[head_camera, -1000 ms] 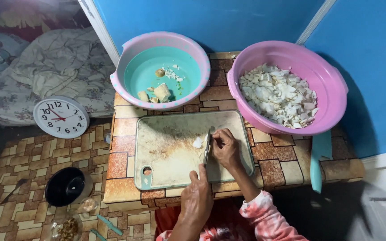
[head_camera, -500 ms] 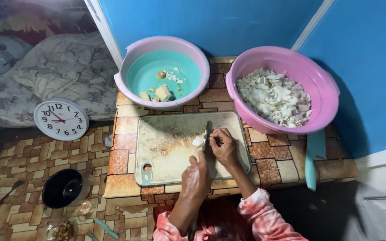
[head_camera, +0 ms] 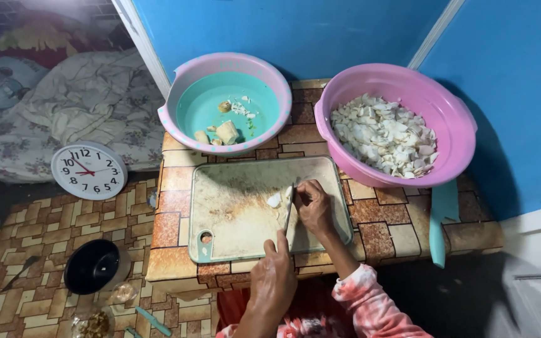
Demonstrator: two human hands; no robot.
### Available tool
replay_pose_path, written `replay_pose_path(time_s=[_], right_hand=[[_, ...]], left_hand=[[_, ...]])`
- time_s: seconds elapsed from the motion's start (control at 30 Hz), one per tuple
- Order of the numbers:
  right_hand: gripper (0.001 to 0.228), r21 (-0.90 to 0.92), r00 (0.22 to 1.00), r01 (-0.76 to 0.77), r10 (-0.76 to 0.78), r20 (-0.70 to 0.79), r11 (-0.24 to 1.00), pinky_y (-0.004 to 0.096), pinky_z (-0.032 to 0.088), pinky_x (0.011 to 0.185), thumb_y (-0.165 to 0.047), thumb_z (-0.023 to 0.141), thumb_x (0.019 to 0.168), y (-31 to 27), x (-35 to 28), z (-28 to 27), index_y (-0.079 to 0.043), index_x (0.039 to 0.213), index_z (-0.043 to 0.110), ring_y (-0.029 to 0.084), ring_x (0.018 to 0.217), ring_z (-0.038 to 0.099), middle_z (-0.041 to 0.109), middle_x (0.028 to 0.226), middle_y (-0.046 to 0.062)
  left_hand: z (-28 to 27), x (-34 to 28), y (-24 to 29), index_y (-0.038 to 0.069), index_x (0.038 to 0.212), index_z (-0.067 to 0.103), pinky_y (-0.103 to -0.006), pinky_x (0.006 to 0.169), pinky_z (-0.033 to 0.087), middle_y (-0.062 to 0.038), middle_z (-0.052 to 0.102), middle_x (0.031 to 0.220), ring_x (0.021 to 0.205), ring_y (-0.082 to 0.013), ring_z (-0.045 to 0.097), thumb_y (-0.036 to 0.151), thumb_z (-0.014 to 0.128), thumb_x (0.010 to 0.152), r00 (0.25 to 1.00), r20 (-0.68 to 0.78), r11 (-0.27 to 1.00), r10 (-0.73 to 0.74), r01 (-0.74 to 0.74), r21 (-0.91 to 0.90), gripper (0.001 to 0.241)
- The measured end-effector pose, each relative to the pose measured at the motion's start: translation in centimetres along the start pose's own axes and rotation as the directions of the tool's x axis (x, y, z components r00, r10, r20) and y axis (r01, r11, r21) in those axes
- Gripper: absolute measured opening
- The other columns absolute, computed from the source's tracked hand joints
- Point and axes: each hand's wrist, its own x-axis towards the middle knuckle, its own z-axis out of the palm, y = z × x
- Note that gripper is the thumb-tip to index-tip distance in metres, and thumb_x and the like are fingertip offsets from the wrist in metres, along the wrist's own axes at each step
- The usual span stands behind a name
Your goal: Peeling and chopping garlic cloves on a cutting board and transferring them to a bowl.
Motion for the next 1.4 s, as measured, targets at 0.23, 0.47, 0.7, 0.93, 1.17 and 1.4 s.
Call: replay_pose_path(time_s=[0.23,0.47,0.7,0.93,1.17,1.4], right_hand=[[0.006,0.001,1.000,-0.007,0.007,0.016,1.000,0.027,0.052,0.071,-0.011,0.062,0.081,0.3,-0.1,0.0,-0.006,0.080,0.059,0.019,0.084,0.061,0.059,0.090,0.006],[0.005,-0.107,0.999,0.040,-0.043,-0.025,0.994,0.029,0.050,0.075,-0.002,0.058,0.075,0.7,0.1,0.0,-0.007,0.077,0.057,0.021,0.084,0.064,0.062,0.090,0.007],[0.004,-0.046,0.997,0.064,-0.066,-0.043,0.997,0.027,0.047,0.071,-0.007,0.059,0.080,-0.5,0.2,-0.2,-0.008,0.077,0.057,0.019,0.081,0.061,0.058,0.085,0.005],[0.006,-0.014,0.998,0.064,-0.064,-0.028,0.998,0.027,0.048,0.072,-0.006,0.060,0.081,-0.6,0.2,-0.3,-0.008,0.076,0.056,0.018,0.078,0.060,0.060,0.083,0.005],[0.008,-0.022,1.000,-0.001,0.001,-0.018,1.000,0.029,0.047,0.076,-0.011,0.062,0.080,0.8,-0.1,0.2,-0.007,0.077,0.055,0.020,0.085,0.062,0.061,0.091,0.005],[0.024,0.032,0.997,0.062,-0.063,0.045,0.998,0.031,0.050,0.086,0.009,0.048,0.064,2.2,-0.3,0.3,-0.005,0.083,0.053,0.023,0.094,0.059,0.058,0.097,0.010]], left_hand=[[0.8,0.5,-0.1,-0.001,0.141,0.020,-0.0241,0.035,0.046,-0.016,0.048,0.094,0.046,-0.0137,0.050,-0.020,0.034,0.080,1.000,-0.012,0.999,0.013,-0.012,0.052,0.066],[0.2,2.9,0.2,-0.003,0.134,0.023,-0.0317,0.041,0.054,-0.021,0.048,0.095,0.053,-0.0249,0.059,-0.010,0.054,0.080,0.998,-0.049,0.997,0.041,-0.044,-0.056,0.063],[0.6,4.6,-0.2,0.000,0.133,0.024,-0.0403,0.049,0.055,-0.020,0.049,0.098,0.061,-0.0304,0.061,0.017,0.074,0.076,0.995,-0.097,0.998,0.037,-0.041,-0.040,0.078],[0.1,2.9,-1.2,0.004,0.129,0.026,-0.0324,0.042,0.054,-0.023,0.050,0.097,0.055,-0.0270,0.059,-0.003,0.048,0.084,0.999,-0.041,0.991,0.003,-0.008,-0.132,0.051],[0.6,0.4,-0.6,0.004,0.140,0.020,-0.0261,0.037,0.049,-0.017,0.050,0.100,0.047,-0.0164,0.053,-0.013,0.044,0.080,1.000,-0.009,1.000,-0.006,0.007,0.020,0.067],[0.2,-0.1,-0.4,-0.001,0.141,0.018,-0.0252,0.032,0.047,-0.016,0.048,0.094,0.043,-0.0137,0.050,-0.016,0.041,0.080,0.998,-0.024,0.983,0.055,-0.050,0.175,0.067]])
